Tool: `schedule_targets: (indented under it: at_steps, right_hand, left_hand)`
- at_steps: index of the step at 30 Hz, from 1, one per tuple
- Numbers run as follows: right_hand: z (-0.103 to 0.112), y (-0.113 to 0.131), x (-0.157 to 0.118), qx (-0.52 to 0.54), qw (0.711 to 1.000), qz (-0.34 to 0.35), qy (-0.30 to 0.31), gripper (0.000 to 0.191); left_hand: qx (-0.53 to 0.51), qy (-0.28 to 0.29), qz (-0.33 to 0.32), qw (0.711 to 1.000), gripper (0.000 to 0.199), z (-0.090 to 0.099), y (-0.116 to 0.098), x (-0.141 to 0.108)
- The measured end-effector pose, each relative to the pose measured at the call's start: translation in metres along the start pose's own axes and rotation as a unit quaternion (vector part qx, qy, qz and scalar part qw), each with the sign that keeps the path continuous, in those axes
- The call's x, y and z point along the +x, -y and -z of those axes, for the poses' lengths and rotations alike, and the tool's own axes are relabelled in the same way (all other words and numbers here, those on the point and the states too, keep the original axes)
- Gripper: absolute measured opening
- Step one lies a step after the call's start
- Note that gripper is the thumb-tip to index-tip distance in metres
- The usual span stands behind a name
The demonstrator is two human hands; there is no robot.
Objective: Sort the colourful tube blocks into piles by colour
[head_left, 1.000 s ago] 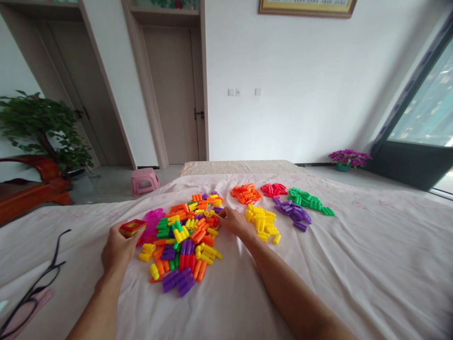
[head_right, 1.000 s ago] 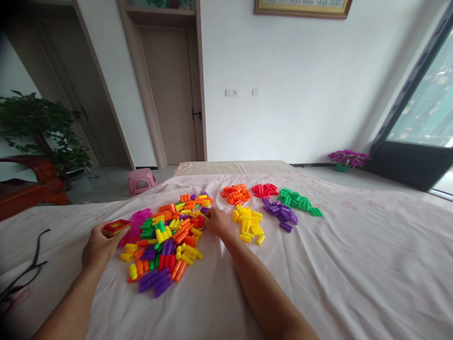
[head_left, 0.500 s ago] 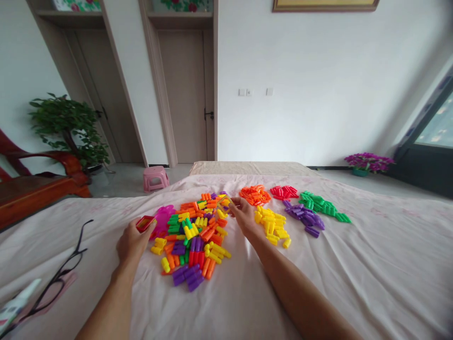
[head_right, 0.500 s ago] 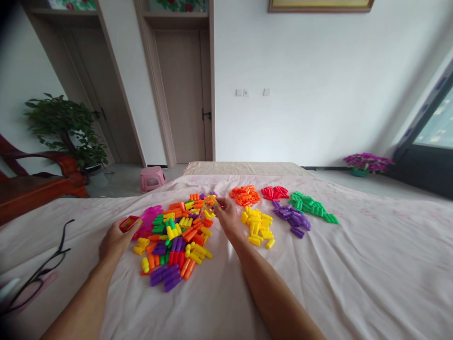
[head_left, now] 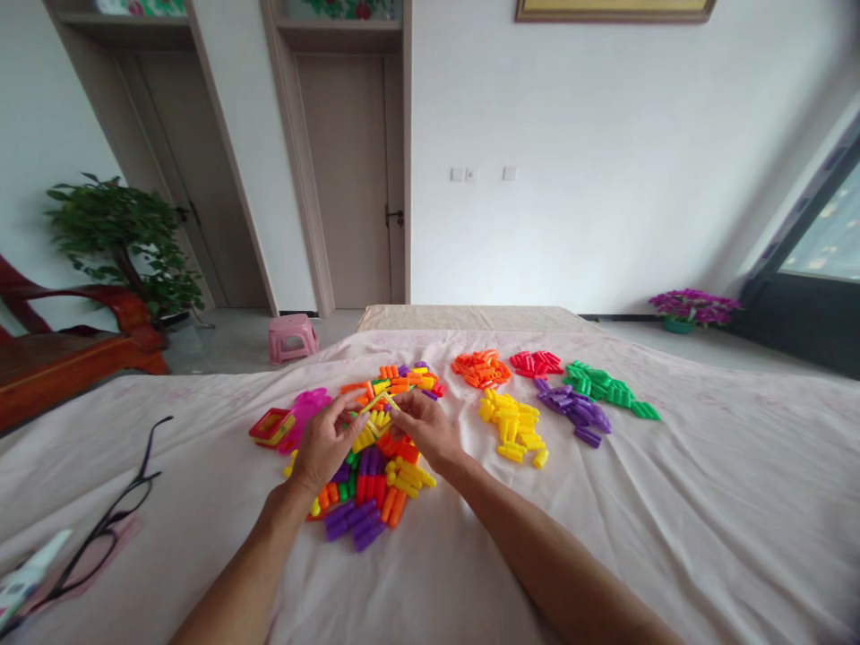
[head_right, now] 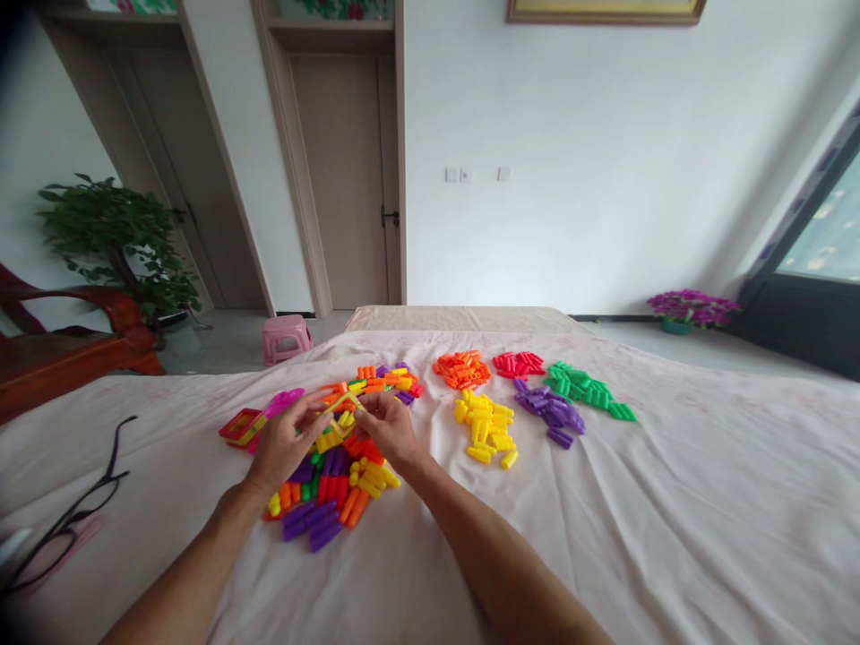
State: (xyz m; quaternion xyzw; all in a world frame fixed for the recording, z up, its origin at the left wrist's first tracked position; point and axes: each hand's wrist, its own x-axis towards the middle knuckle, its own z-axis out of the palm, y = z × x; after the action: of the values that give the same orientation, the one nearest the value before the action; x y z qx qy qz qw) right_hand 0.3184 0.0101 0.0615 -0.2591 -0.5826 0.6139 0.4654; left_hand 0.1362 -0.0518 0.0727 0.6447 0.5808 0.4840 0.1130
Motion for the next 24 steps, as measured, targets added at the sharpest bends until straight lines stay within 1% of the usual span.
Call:
schedule_targets:
  at_steps: [2,3,6,7,8,9,10,12,14,16,18,20,22,24]
  right_hand:
    - [0.001,-0.002,0.001,-0.008,1.000,-0.001,0.010,0.040]
    - [0.004,-0.002,0.002,-0.018,1.000,-0.001,0.004,0.039]
    - [0.022,0.003,0.008,-0.098,0.995,0.010,-0.022,0.032]
    - [0.029,0.006,0.010,-0.142,0.990,0.016,-0.014,0.029]
    - [0.036,0.010,0.012,-0.190,0.981,0.020,0.009,0.025]
    - [0.042,0.013,0.013,-0.239,0.970,0.020,0.044,0.022]
    - [0.046,0.017,0.013,-0.285,0.955,0.016,0.084,0.021]
    - [0.049,0.021,0.011,-0.366,0.918,0.018,0.152,0.028]
    - [0.047,0.022,0.009,-0.428,0.882,0.043,0.190,0.039]
    - [0.043,0.019,0.006,-0.457,0.862,0.075,0.208,0.041]
    - [0.040,0.015,0.004,-0.449,0.863,0.079,0.218,0.036]
    - [0.039,0.012,0.004,-0.426,0.876,0.069,0.216,0.028]
    - [0.038,0.009,0.005,-0.414,0.887,0.065,0.195,0.021]
    - [0.039,0.007,0.006,-0.413,0.894,0.060,0.163,0.015]
  left_hand:
    - [-0.031,-0.017,0.005,0.999,0.040,-0.006,-0.001,0.000]
    - [-0.035,-0.038,0.014,0.999,0.038,-0.006,0.001,0.000]
    - [-0.010,-0.150,0.066,0.986,0.039,0.004,0.014,0.002]
    - [0.012,-0.187,0.087,0.978,0.040,0.010,0.020,0.002]
    - [0.040,-0.212,0.108,0.970,0.039,0.017,0.027,0.003]
    - [0.075,-0.226,0.128,0.963,0.039,0.023,0.034,0.003]
    - [0.118,-0.231,0.146,0.955,0.038,0.029,0.041,0.002]
    - [0.205,-0.223,0.163,0.939,0.036,0.037,0.053,0.001]
    - [0.269,-0.201,0.143,0.931,0.035,0.040,0.062,0.000]
    - [0.304,-0.188,0.111,0.927,0.034,0.041,0.070,-0.001]
    - [0.314,-0.198,0.096,0.924,0.035,0.043,0.076,-0.002]
    - [0.310,-0.227,0.105,0.917,0.037,0.045,0.082,-0.004]
    - [0.294,-0.253,0.134,0.912,0.042,0.048,0.089,-0.006]
    - [0.259,-0.264,0.175,0.913,0.045,0.051,0.097,-0.008]
